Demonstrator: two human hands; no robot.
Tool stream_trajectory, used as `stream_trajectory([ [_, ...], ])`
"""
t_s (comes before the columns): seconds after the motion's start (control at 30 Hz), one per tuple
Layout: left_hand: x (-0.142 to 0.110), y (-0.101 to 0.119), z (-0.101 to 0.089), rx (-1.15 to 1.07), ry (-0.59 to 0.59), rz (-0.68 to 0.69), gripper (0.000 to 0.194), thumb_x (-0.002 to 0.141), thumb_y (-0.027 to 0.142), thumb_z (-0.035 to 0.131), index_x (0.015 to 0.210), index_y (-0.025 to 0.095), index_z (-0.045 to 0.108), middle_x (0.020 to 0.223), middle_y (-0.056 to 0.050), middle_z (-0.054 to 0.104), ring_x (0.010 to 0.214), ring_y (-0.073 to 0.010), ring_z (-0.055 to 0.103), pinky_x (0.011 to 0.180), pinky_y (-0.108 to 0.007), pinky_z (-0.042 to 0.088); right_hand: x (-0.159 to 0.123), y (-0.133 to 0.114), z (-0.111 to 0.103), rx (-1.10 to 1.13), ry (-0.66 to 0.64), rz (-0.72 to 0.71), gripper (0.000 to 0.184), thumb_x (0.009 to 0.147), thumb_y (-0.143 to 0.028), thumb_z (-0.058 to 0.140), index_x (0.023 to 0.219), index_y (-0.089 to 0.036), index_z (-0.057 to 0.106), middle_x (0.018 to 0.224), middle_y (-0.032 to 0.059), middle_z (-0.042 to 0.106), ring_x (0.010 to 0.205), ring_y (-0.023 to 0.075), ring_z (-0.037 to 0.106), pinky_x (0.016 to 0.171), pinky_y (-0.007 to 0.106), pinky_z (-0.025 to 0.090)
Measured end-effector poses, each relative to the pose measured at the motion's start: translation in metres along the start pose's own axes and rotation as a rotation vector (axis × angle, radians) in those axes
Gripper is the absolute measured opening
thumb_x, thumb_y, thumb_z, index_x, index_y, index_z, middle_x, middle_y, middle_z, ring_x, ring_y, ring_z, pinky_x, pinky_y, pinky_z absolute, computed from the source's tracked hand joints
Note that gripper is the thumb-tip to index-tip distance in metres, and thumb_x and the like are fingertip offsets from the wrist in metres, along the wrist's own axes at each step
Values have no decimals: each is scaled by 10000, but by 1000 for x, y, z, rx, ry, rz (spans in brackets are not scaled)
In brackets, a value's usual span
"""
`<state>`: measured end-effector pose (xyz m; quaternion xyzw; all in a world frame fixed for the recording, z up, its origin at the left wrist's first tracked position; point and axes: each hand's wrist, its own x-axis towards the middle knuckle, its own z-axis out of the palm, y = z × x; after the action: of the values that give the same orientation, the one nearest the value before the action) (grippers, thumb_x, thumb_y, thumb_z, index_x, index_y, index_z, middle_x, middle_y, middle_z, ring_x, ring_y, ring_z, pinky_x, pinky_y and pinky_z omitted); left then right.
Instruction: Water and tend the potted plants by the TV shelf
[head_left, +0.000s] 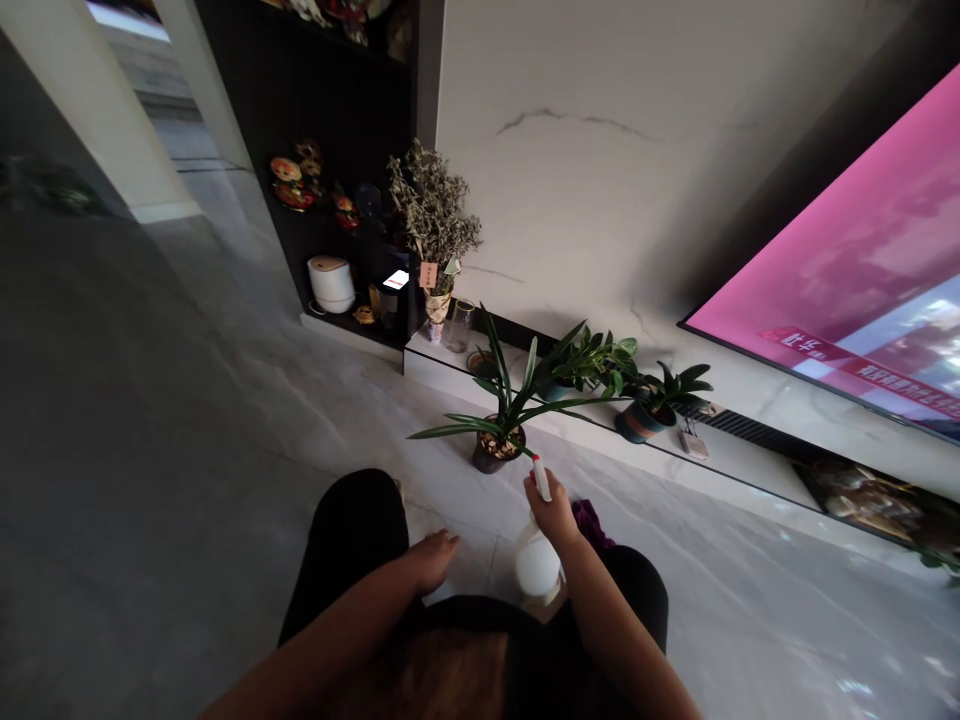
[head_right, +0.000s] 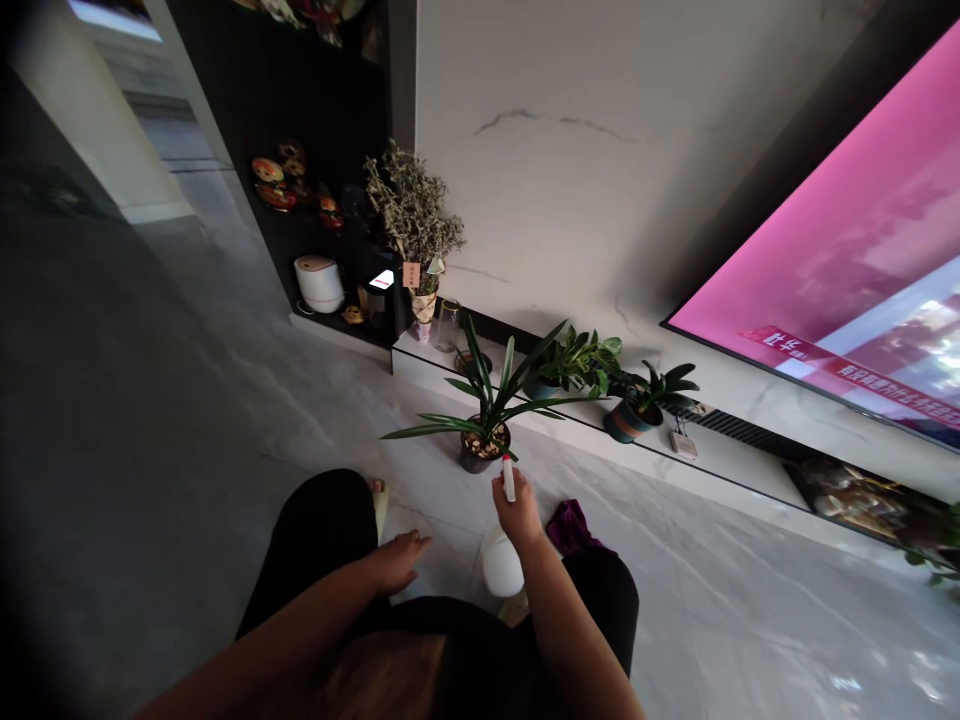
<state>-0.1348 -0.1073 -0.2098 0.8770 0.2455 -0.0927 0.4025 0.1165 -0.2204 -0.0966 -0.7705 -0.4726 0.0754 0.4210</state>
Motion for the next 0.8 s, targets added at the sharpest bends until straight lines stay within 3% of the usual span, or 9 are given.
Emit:
stream_trajectory([
  [0.1, 0, -2, 1, -47, 25, -6, 534, 702, 127, 668, 1231, 146, 740, 1383, -261, 717, 1284, -466, 682, 1138, -614, 482, 7, -1, 2, -1, 41, -42, 206, 977, -412, 550, 989, -229, 643, 936, 141, 778, 860, 289, 747, 835, 457, 613],
  [0.23, -2, -4, 3, -167, 94, 5, 500, 638, 154, 706, 1134, 176, 769, 1331, -260, 745, 1260, -496, 690, 1141, -652, 464, 5, 4, 5, -39, -2, 4, 207, 978, -408, 542, 842, -256, 578, 751, 90, 720, 691, 266, 695, 689, 411, 574],
  [0.37, -2, -6, 5, -337, 193, 25, 425, 558, 207, 791, 982, 185, 789, 1199, -282, 769, 1187, -565, 702, 1107, -713, 455, -6, 11, 2, -75, -45, 46, 210, 968, -378, 557, 790, -268, 538, 670, 57, 681, 609, 242, 652, 610, 369, 522],
  [0.47, 6, -8, -3, -480, 297, 39, 430, 548, 286, 860, 968, 213, 802, 1169, -251, 774, 1207, -547, 696, 1142, -689, 448, -12, 10, -1, -61, -73, 19, 172, 964, -350, 568, 816, -267, 546, 707, 59, 696, 640, 238, 665, 633, 365, 539],
  [0.57, 19, -12, -30, -597, 400, 34, 509, 644, 375, 861, 1126, 227, 793, 1175, -208, 776, 1141, -451, 728, 1129, -621, 499, -14, 3, -2, -13, -80, -56, 105, 979, -310, 562, 888, -261, 577, 789, 70, 724, 723, 244, 703, 708, 380, 583],
  [0.67, 33, -13, -73, -778, 499, 44, 563, 770, 395, 840, 1299, 242, 725, 1226, -161, 771, 1133, -355, 745, 1133, -542, 529, -17, -8, 1, 22, -86, -124, 72, 992, -307, 581, 995, -246, 620, 906, 95, 757, 835, 263, 746, 794, 408, 622],
  [0.8, 54, -2, -131, -1445, 708, -70, 488, 836, 209, 819, 1309, 223, 699, 1374, -156, 745, 1401, -314, 648, 1284, -459, 399, -19, -23, 9, 44, -110, -207, 237, 998, -304, 613, 1218, -227, 654, 1083, 131, 784, 995, 290, 772, 895, 434, 643],
])
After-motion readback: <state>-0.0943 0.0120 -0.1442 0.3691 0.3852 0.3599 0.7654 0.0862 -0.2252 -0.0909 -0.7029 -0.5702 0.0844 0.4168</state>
